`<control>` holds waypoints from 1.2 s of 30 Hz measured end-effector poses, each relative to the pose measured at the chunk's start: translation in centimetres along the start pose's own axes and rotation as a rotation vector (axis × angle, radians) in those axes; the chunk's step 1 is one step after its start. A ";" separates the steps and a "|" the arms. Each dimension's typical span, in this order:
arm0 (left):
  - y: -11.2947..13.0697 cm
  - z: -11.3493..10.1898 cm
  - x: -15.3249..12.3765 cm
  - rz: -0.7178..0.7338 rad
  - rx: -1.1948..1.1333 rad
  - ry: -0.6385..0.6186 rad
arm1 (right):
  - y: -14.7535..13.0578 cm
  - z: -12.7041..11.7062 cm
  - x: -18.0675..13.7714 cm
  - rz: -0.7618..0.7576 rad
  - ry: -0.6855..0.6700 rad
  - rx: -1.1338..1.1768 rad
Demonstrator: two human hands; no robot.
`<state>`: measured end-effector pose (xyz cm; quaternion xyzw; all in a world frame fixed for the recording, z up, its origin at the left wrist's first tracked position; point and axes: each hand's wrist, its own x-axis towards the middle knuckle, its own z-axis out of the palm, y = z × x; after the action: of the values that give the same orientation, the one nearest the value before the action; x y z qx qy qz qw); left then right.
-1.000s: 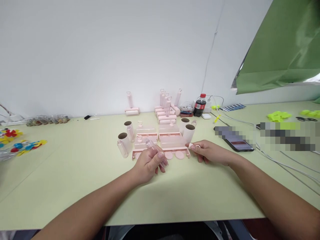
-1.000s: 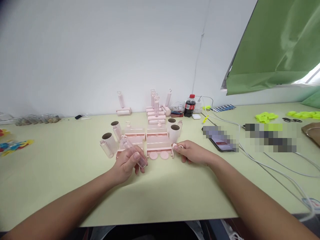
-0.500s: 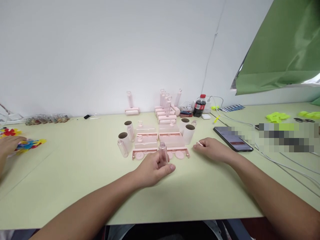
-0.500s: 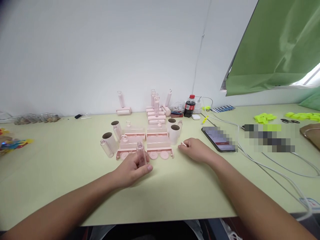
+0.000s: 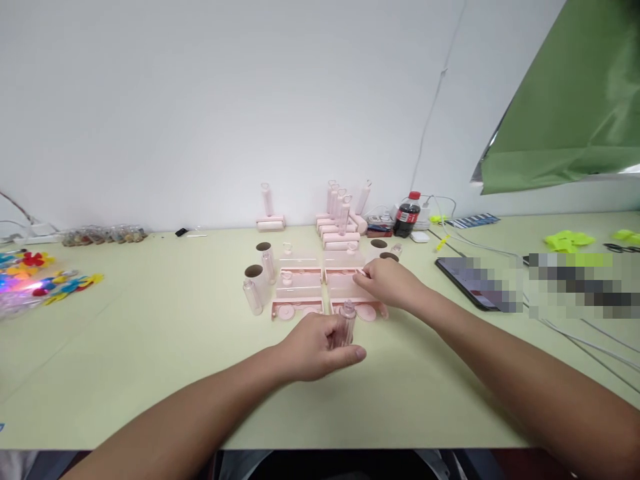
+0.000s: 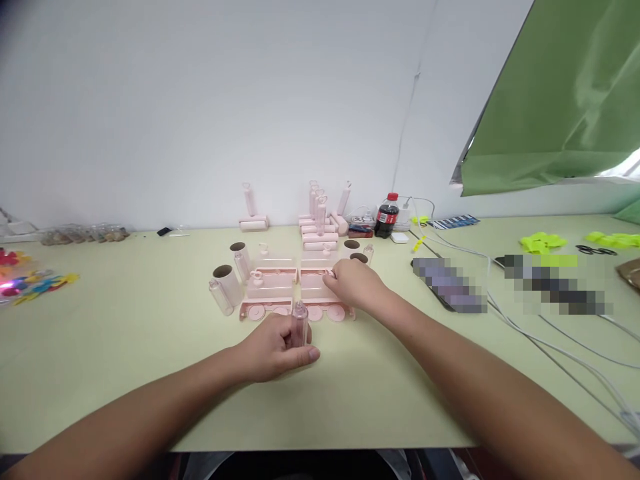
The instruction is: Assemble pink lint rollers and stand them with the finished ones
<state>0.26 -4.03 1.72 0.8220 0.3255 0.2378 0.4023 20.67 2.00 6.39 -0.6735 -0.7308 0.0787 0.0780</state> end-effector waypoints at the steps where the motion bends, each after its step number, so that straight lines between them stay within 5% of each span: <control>1: 0.0 0.1 0.0 0.000 -0.004 -0.010 | 0.0 0.2 0.1 0.003 0.001 -0.002; 7: 0.0 0.2 0.1 -0.007 -0.001 -0.019 | 0.5 -0.4 -1.1 -0.002 -0.027 0.091; 10: 0.1 0.1 0.1 -0.018 -0.006 -0.007 | 0.6 -1.0 -3.3 -0.125 0.034 0.251; 14: 0.0 0.3 0.1 0.000 0.008 -0.035 | -0.1 -0.2 -6.0 -0.495 -0.268 0.716; 17: -0.2 0.7 0.2 0.041 -0.011 -0.070 | -0.8 0.8 -6.7 -0.585 -0.386 0.841; 21: -0.4 0.9 0.3 -0.103 -0.011 -0.001 | 0.5 0.2 -6.3 -0.479 -0.079 0.751; 23: -0.4 0.8 0.3 -0.194 0.006 0.012 | 2.3 -0.6 -5.8 -0.321 0.191 0.605; 25: -0.4 0.6 0.3 -0.204 0.019 -0.031 | 4.4 -1.2 -5.2 -0.142 0.299 0.416; 31: -0.2 0.1 0.3 -0.122 0.075 -0.150 | 7.1 -0.7 -3.4 0.090 -0.001 0.284; 36: -0.4 -0.1 0.4 -0.094 0.085 -0.171 | 7.2 -0.7 -3.5 0.138 -0.077 0.304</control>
<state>0.30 -3.51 1.55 0.8394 0.3381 0.1337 0.4039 28.06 -0.87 5.49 -0.6991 -0.6649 0.2192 0.1453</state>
